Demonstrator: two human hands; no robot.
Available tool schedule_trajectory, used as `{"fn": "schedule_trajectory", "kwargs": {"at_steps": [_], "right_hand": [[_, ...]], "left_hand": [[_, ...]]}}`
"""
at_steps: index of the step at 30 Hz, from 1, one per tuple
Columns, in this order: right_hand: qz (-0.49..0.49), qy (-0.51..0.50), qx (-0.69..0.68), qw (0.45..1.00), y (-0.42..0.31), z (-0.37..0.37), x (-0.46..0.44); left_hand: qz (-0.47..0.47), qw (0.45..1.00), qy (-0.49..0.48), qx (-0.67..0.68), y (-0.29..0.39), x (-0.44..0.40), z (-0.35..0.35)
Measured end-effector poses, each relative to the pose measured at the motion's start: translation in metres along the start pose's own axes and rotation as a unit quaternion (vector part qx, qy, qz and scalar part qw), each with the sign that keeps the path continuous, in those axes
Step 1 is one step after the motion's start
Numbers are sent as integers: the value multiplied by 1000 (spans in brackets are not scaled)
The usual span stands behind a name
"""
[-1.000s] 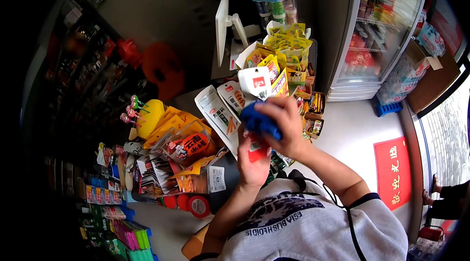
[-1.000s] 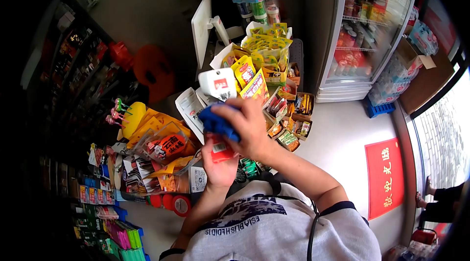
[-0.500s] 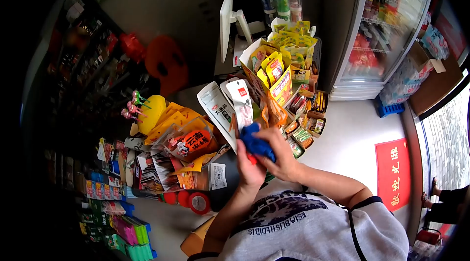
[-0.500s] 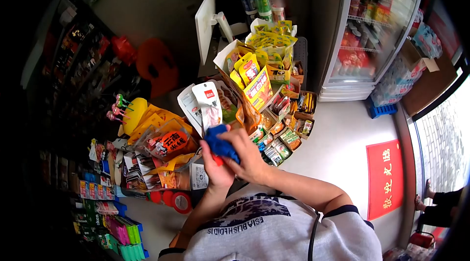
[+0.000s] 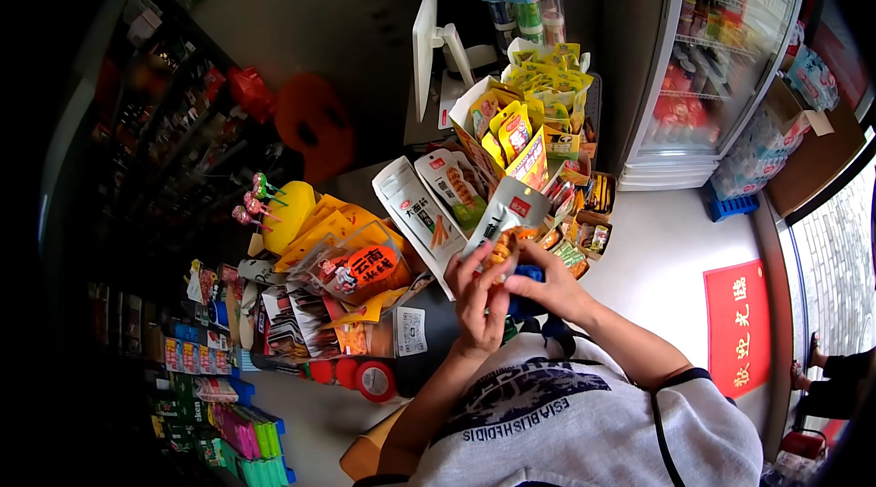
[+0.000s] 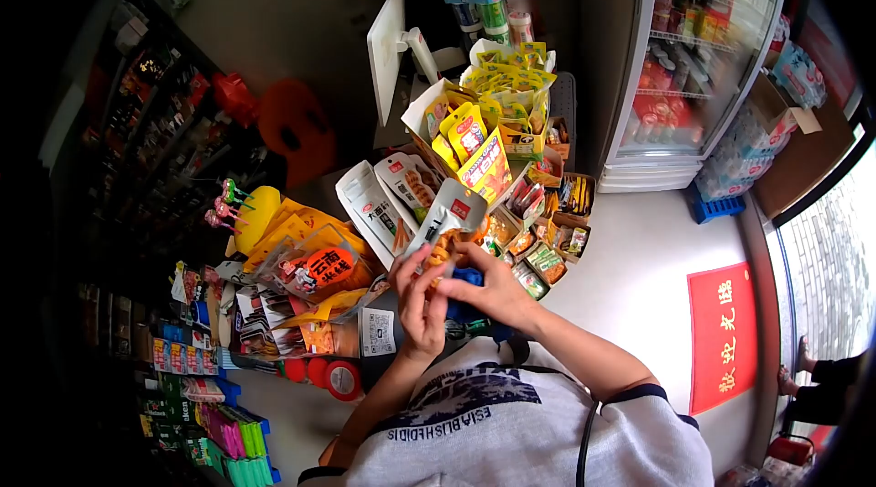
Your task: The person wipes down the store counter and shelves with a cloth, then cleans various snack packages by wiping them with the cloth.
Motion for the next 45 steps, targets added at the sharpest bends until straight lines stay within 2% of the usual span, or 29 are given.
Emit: {"fn": "schedule_trajectory", "kwargs": {"at_steps": [1,3,5,6,9,10,12,13,16,19,22,23,24,27,28,31,32,35,37,39,40,43,45], "right_hand": [[-17,-7,-39,999,8,6,1],[-45,-4,62,997,16,23,8],[-102,1,-60,993,23,25,17],[-79,13,-100,992,15,26,21],[-97,-60,-11,993,17,40,30],[-95,-61,3,994,17,43,31],[-96,-65,32,993,12,45,36],[-98,-67,46,992,11,46,40],[-96,-62,21,993,21,47,42],[-78,-64,25,995,21,46,45],[-39,-55,35,997,26,45,46],[-55,-53,42,996,29,46,47],[-71,-52,48,995,31,46,47],[-85,-39,37,995,28,45,48],[-84,-34,28,996,26,45,47],[-79,-65,74,992,32,45,44],[-54,-75,120,988,27,44,43],[23,-87,242,966,2,38,34],[80,-72,302,947,-10,34,30],[98,-92,284,949,-29,33,27],[87,-101,250,959,-30,32,24],[70,-161,192,966,-34,23,19],[43,-205,144,967,-30,14,17]], "left_hand": [[-22,1000,-2,-9,1,2,-3],[-86,996,-15,-3,0,8,-11],[-117,991,13,65,3,10,-21],[-117,991,8,64,5,9,-20],[-32,988,14,152,-12,-6,-18],[-42,992,37,113,-24,-21,-16],[32,996,80,-6,-64,-53,-9],[112,990,68,-48,-86,-67,-6],[115,962,50,-242,-162,-89,-12],[216,910,-58,-350,-177,-101,-22],[203,899,-44,-385,-182,-101,-22],[201,894,-46,-398,-181,-101,-22],[164,900,15,-404,-184,-101,-22],[155,917,-17,-368,-178,-100,-16],[116,915,19,-385,-168,-102,-13],[164,963,-3,-214,-145,-114,4],[102,963,19,-247,-117,-120,11],[37,981,12,-191,-64,-126,28],[22,986,-2,-167,-30,-130,39],[12,991,-21,-129,-9,-132,50],[27,994,-43,-94,-4,-131,52],[171,972,-110,115,4,-120,47],[195,960,-85,180,0,-109,39]]}}
Point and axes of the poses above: each hand's wrist, its own x-axis away from the middle knuckle, its own z-axis out of the back of the hand, y = z × x, the point moved 4 cm from there along -x, towards the middle knuckle, and after that the axes turned 3 degrees about -z, right-handed, at the moved point
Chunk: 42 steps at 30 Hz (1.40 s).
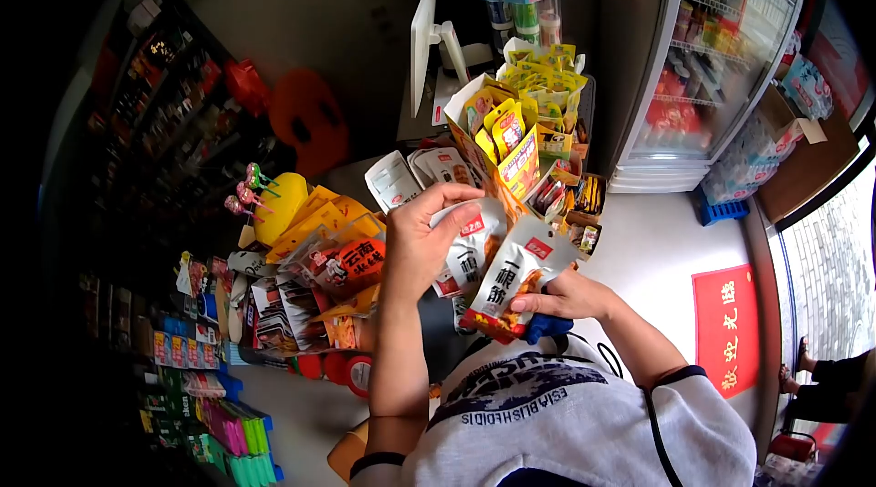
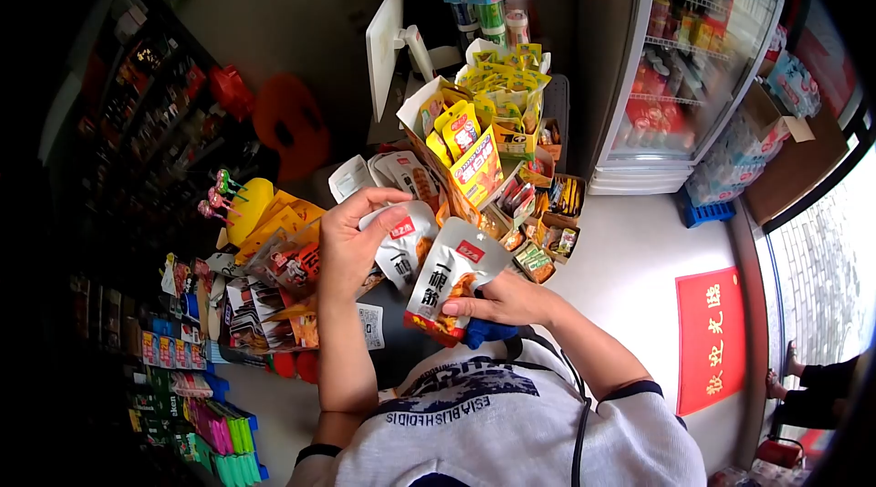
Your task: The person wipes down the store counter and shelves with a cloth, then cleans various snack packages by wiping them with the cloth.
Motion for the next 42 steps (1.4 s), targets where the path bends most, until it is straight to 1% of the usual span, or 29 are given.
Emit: {"fn": "schedule_trajectory", "kwargs": {"at_steps": [2,3,4,5,6,8,9,10,12,13,14,16,17,18,20,22,23,26,27,30,31,32,34,36,37,38,40,41,42], "right_hand": [[-23,2,-62,998,8,-7,1],[-32,13,-97,995,8,-10,2],[-40,24,-131,990,8,-11,3],[-37,36,-141,989,9,-11,4],[-34,30,-116,992,10,-11,5],[-27,18,-66,997,11,-9,6],[4,1,0,1000,5,-7,6],[2,-3,-9,1000,4,-6,7],[-3,-13,-26,1000,3,-6,10],[35,18,-17,999,2,-1,12],[-23,-1,-99,995,-3,3,17],[-50,61,-152,985,2,18,27],[-59,78,-143,985,4,26,29],[-79,95,-139,983,8,32,28],[-125,85,-83,985,22,38,24],[-31,78,34,996,15,33,17],[9,73,80,994,14,29,12],[-46,31,40,998,5,31,8],[1,38,103,994,-4,31,5],[46,-73,60,994,4,15,-11],[-39,-145,76,986,26,10,-15],[9,-128,52,990,17,3,-20],[76,-33,31,996,23,-4,-21],[-19,-84,42,995,15,9,-16],[-67,-110,47,991,12,16,-10],[-89,-87,15,992,13,25,-3],[-17,18,-23,999,10,46,6],[-1,95,-92,991,-7,50,8],[15,174,-159,972,-26,51,10]], "left_hand": [[26,996,45,74,-13,11,-6],[23,982,45,185,-26,21,-8],[38,945,8,324,-33,31,-15],[60,944,-9,324,-44,43,-20],[82,942,-25,325,-55,57,-27],[182,903,-5,389,-75,83,-37],[197,879,49,431,-82,86,-42],[207,860,60,462,-86,90,-45],[212,875,85,427,-93,91,-39],[190,871,90,443,-92,90,-36],[191,871,122,436,-97,90,-29],[142,887,148,414,-95,87,-15],[151,887,161,405,-98,87,-9],[138,889,169,403,-90,87,-6],[133,918,149,343,-92,91,-5],[164,896,80,405,-88,91,-14],[167,896,84,402,-91,90,-17],[204,885,54,416,-92,90,-16],[177,886,60,424,-79,87,-21],[165,807,-48,565,-81,96,-39],[177,854,-58,485,-95,101,-44],[193,883,-63,422,-103,105,-46],[220,856,-4,468,-96,100,-46],[220,842,41,491,-91,97,-42],[218,838,43,498,-85,94,-38],[207,853,72,473,-85,94,-34],[149,909,96,378,-78,92,-27],[141,926,83,340,-94,97,-24],[163,895,58,411,-84,95,-29]]}}
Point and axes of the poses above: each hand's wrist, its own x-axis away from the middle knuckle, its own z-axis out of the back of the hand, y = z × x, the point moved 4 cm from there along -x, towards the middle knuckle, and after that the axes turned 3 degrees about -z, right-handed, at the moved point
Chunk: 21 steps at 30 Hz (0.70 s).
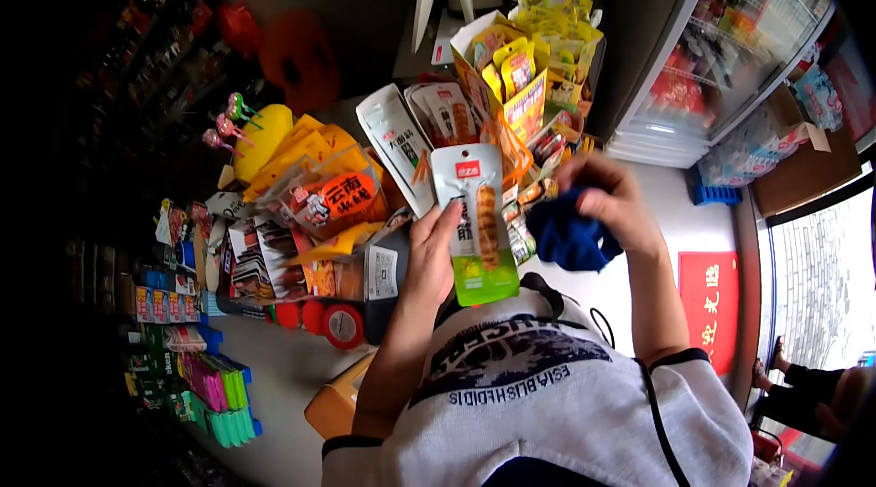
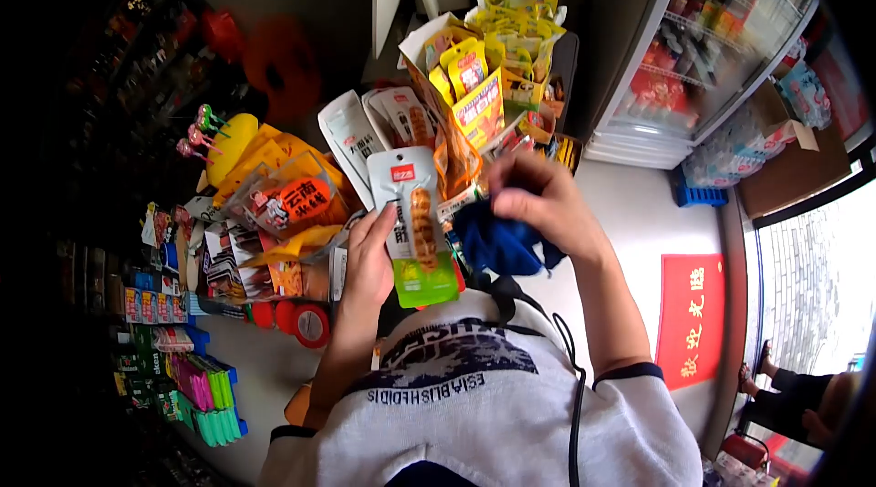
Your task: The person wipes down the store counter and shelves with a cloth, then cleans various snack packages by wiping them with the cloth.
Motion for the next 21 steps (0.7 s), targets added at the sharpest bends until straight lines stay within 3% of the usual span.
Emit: {"fn": "schedule_trajectory", "kwargs": {"at_steps": [2,3,4,6,7,8,10,13,14,16,17,21], "right_hand": [[75,118,-29,990,-13,-14,-1],[171,147,141,964,-20,-23,-3],[257,172,306,901,-24,-35,-4],[239,134,484,831,-17,-70,-9],[223,130,516,817,-5,-77,-9],[217,118,522,817,-2,-79,-7],[221,90,500,832,6,-76,-4],[223,26,489,843,-2,-81,9],[217,6,509,833,-1,-86,15],[235,-74,473,846,-5,-96,26],[205,-93,476,850,0,-99,33],[141,-116,413,892,7,-90,38]], "left_hand": [[-10,998,34,-46,-16,-3,-2],[-19,998,44,-46,-18,-2,-11],[-47,995,61,-58,-16,-2,-22],[-94,990,106,-26,-21,0,-28],[-42,991,41,-118,-33,-2,6],[-48,983,19,-178,-17,-1,-5],[-69,978,77,-181,-19,-2,-6],[-84,978,87,-170,-24,3,3],[-64,984,141,-91,-21,2,-1],[25,990,116,71,-13,-8,2],[-19,991,130,1,6,-4,-9],[-35,990,136,18,11,-5,-10]]}}
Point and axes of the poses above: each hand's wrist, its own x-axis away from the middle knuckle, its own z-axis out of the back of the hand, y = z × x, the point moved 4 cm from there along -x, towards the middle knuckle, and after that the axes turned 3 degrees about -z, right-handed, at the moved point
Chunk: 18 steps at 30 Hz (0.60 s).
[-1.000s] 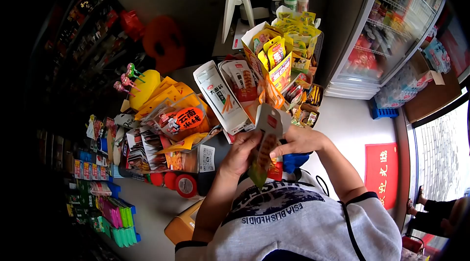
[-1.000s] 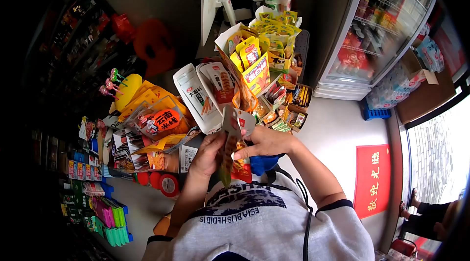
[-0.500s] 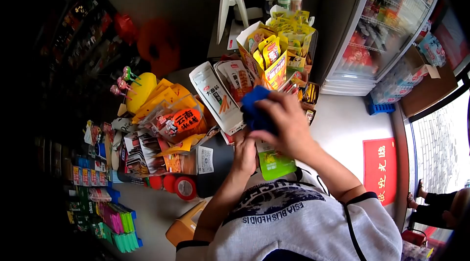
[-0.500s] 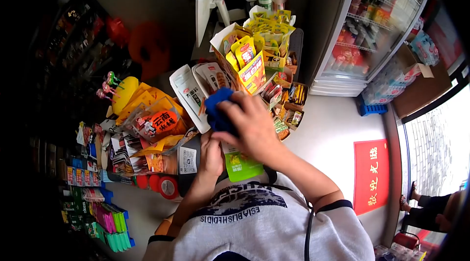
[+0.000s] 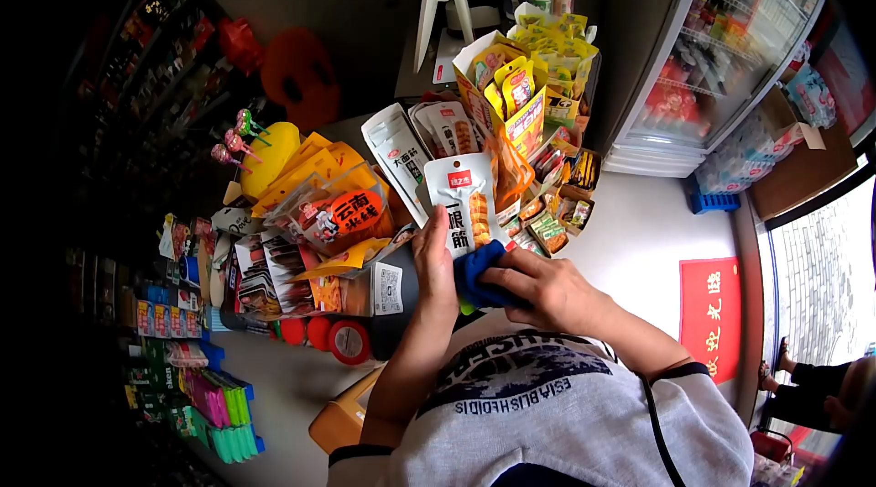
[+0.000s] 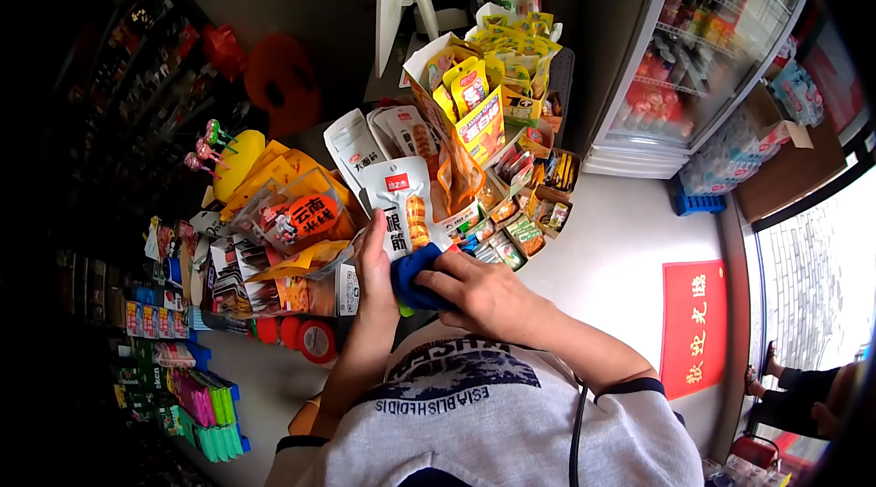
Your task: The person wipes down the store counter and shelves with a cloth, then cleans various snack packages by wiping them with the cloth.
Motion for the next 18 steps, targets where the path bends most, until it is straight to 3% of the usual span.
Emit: {"fn": "schedule_trajectory", "kwargs": {"at_steps": [5,7,9,12,13,15,17,18], "right_hand": [[-53,-114,-8,992,14,16,8],[-71,-139,-12,988,23,20,13],[-62,13,-126,990,20,42,7],[-49,201,-92,974,5,64,-9],[-31,244,-64,967,5,61,-16],[8,247,65,967,3,39,-37],[56,261,127,955,9,6,-42],[61,234,118,963,11,-2,-39]], "left_hand": [[-65,997,28,12,-4,-11,18],[-133,990,25,-30,14,-10,9],[-123,991,8,-60,19,-10,8],[-68,990,9,-126,-6,-6,19],[-110,972,-23,-206,-14,-2,19],[-105,985,-6,-140,-25,16,4],[-62,980,-6,-187,-27,11,17],[-84,988,-3,-130,-34,10,30]]}}
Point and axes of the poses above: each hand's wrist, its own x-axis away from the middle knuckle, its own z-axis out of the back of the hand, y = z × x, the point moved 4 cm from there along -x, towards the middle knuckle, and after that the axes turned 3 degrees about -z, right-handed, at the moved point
